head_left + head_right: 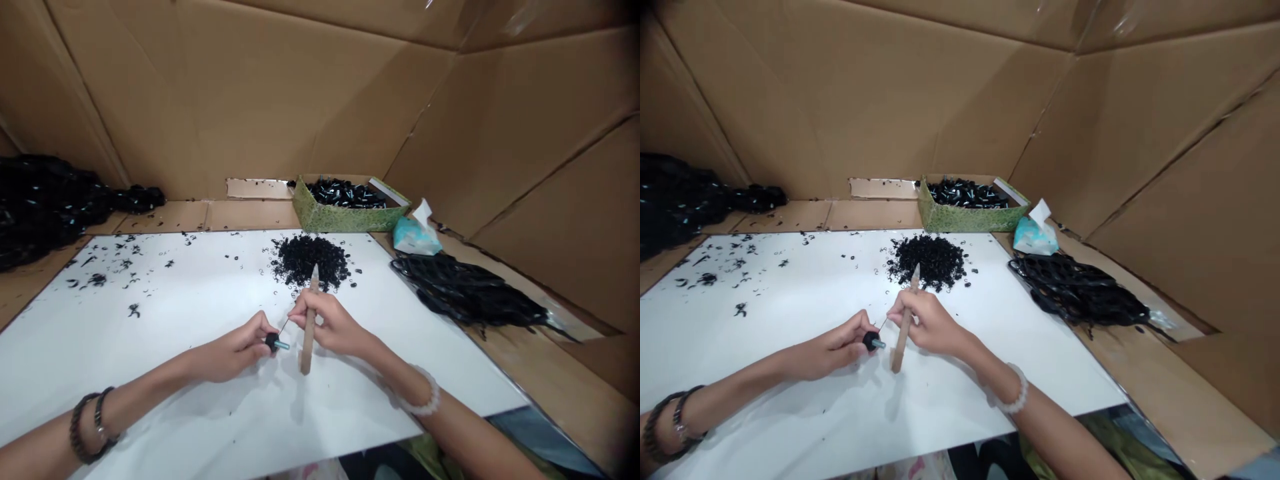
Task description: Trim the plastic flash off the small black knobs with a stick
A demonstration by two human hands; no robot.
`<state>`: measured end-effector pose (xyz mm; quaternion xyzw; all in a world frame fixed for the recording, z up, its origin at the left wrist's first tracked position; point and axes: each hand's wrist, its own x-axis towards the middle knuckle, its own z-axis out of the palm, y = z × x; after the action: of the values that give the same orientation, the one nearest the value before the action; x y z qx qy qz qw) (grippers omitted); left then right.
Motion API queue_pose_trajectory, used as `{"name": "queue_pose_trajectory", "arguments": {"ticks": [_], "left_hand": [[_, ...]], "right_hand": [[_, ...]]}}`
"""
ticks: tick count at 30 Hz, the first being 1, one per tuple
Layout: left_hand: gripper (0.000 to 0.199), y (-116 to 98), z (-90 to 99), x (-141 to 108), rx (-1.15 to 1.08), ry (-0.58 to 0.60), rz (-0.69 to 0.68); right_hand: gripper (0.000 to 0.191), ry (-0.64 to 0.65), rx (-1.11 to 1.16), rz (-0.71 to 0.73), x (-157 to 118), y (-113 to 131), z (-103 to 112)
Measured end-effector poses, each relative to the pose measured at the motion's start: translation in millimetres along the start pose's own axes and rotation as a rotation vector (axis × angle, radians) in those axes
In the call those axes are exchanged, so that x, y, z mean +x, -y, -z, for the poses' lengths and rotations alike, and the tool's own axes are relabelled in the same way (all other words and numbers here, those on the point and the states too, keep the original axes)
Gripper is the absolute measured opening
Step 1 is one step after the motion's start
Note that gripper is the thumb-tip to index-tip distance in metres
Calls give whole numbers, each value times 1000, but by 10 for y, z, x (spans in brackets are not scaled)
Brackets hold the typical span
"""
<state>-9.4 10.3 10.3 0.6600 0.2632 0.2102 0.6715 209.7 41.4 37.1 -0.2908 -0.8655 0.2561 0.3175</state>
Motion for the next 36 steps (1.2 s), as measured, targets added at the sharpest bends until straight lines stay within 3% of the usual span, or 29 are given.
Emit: {"name": "queue_pose_trajectory", "arguments": {"ticks": [4, 8, 15, 24, 31, 36], "left_hand": [[28, 64, 88, 40, -398, 97, -7], [29, 55, 113, 44, -563, 56, 18], [25, 100, 114, 30, -624, 36, 40], [32, 32, 59, 55, -606, -9, 17], [23, 55, -103, 56, -612, -286, -39], [28, 72, -122, 124, -658, -627, -34]], "right_hand": [[11, -75, 92, -32, 4, 46, -9], [8, -89, 23, 44, -8, 93, -84], [18, -91, -99, 192, -20, 94, -260], [9, -249, -23, 134, -24, 83, -451], [10, -248, -295, 262, 3, 8, -440], [21, -239, -454, 459, -46, 155, -484]]}}
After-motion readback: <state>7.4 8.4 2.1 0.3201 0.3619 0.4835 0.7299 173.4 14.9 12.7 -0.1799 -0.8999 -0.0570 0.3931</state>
